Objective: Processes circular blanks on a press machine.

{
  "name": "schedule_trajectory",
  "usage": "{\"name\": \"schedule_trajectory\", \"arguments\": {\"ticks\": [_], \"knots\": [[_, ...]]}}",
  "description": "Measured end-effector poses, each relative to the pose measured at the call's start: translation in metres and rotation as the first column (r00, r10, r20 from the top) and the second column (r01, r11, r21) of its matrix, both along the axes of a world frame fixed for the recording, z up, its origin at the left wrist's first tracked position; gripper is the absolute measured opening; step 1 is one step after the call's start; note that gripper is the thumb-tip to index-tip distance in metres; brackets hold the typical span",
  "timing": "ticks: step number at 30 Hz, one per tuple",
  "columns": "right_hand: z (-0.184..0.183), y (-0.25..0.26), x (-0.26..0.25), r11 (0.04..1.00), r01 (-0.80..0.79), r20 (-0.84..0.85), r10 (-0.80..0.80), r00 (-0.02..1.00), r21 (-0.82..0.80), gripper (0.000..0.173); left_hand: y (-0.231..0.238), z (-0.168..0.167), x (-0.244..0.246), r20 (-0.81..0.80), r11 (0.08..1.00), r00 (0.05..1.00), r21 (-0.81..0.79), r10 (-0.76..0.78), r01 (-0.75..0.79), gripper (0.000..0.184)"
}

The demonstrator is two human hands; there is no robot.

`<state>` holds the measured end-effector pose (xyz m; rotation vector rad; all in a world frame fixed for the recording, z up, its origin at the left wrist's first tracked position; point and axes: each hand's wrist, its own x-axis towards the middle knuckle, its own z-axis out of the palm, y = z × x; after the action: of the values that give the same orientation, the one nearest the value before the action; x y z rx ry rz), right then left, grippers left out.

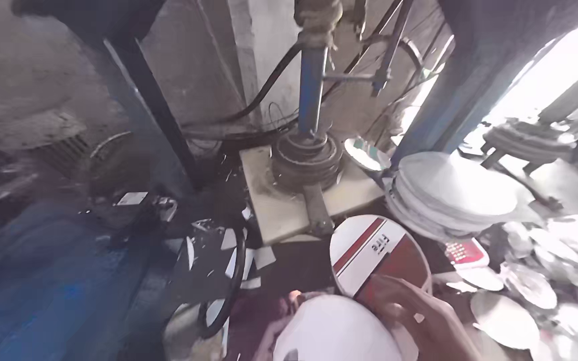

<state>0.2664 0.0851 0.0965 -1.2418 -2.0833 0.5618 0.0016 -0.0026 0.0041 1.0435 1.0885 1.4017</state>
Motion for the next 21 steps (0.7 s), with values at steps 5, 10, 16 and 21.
{"name": "schedule_trajectory", "arguments": {"ticks": [5, 10, 16, 21], "knots": [[-0.021, -0.003, 0.0, 0.997, -0.041, -0.092, 0.036, 0.995, -0.063, 0.028, 0.002, 0.022, 0.007, 0.099, 0.988, 0.984, 0.011, 0.15, -0.152, 0.042], [-0.024, 0.008, 0.018, 0.973, 0.201, -0.057, -0.195, 0.979, 0.116, 0.02, 0.004, 0.024, 0.009, 0.078, 0.987, 0.985, 0.028, 0.153, -0.156, 0.044], [-0.034, 0.008, 0.002, 0.962, 0.246, 0.28, -0.269, 0.921, 0.115, 0.072, -0.002, 0.006, -0.007, -0.065, 0.988, 0.988, 0.046, -0.141, 0.145, 0.04], [-0.046, -0.015, -0.02, 0.938, 0.1, 0.344, -0.218, 0.913, 0.331, 0.023, 0.0, -0.017, -0.012, -0.077, 0.968, 0.965, 0.003, -0.252, 0.253, 0.032]]}}
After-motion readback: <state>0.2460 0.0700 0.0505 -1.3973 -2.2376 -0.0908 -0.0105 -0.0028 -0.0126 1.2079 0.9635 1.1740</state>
